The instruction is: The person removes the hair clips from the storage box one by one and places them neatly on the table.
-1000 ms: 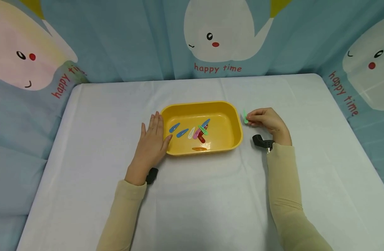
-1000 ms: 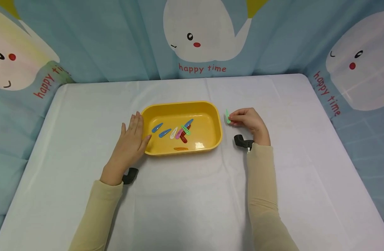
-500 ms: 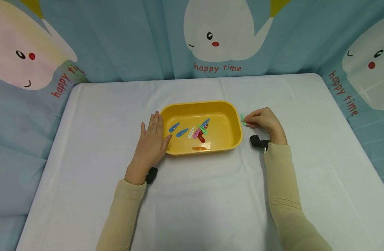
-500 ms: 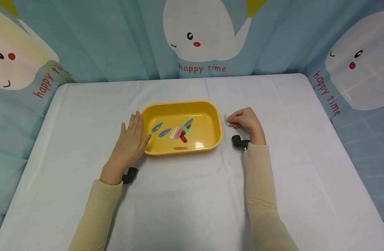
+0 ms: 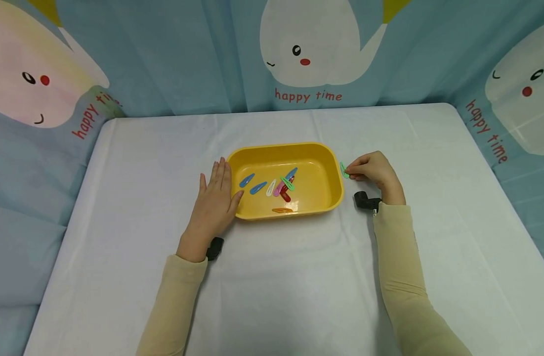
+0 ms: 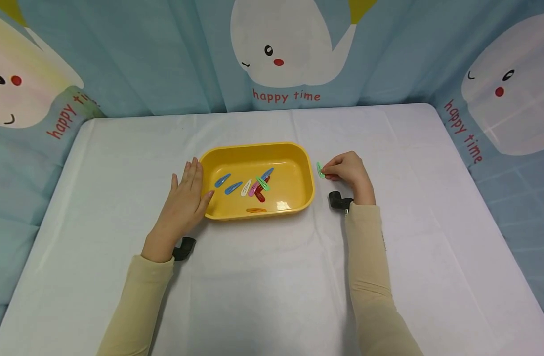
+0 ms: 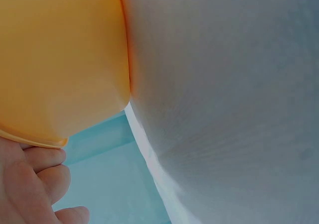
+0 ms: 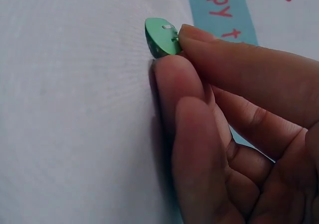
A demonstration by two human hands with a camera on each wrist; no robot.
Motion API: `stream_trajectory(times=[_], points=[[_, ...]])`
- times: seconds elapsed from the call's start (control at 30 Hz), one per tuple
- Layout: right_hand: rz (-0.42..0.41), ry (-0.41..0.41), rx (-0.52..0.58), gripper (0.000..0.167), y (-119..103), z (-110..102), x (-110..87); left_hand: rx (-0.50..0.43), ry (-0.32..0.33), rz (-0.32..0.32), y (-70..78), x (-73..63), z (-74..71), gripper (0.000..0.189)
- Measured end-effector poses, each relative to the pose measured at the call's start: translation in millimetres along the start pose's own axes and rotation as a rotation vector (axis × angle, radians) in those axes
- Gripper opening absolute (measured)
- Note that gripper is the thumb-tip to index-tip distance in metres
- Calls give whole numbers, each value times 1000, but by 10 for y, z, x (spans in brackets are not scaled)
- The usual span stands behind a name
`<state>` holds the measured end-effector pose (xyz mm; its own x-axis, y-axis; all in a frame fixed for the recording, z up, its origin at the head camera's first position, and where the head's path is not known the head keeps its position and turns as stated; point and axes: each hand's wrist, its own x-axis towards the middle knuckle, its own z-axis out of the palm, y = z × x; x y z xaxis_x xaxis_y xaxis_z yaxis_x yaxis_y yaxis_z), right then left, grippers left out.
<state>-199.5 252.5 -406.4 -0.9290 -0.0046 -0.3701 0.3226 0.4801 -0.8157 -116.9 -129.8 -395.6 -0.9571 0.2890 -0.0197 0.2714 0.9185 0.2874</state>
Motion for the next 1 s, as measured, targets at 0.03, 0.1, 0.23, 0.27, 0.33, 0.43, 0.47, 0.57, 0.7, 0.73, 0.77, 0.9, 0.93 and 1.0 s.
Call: stream_trajectory(times=[0.03,0.1,0.23,0.27,0.33,0.43,0.47,0.57,0.7,0.73,0.77,0.9,0.93,1.0], points=[[1,-1,1,22,0,-3,-3,0,0,0,-1,0,1,72],[5,-6,10,23,5,-14,-5,1,0,-1,-5,0,7,72],[18,-17,37,22,28,-39,1,0,-1,-2,-11,7,21,72],[23,-20,45,21,34,-42,3,0,-2,-2,-11,8,24,72],[25,-24,62,20,42,-48,6,-3,-3,-3,-11,9,25,72],[18,-32,89,18,54,-57,8,-3,-5,-3,-11,5,19,72],[15,-36,98,17,57,-59,8,-2,-5,-2,-11,3,16,72],[7,-41,120,14,72,-69,16,-1,-3,1,-10,1,7,72],[-8,-37,128,11,95,-86,29,0,-3,4,-8,1,0,72],[-14,-31,127,11,99,-91,29,0,-4,3,-7,1,-2,72],[-20,-27,123,11,105,-98,29,0,-5,3,-5,1,-3,72],[-31,-3,130,11,110,-117,16,0,-11,0,-5,2,-4,72],[-33,1,138,11,108,-122,11,0,-12,0,-5,2,-4,72],[-37,5,154,10,99,-129,-1,0,-13,1,-6,2,-3,72]])
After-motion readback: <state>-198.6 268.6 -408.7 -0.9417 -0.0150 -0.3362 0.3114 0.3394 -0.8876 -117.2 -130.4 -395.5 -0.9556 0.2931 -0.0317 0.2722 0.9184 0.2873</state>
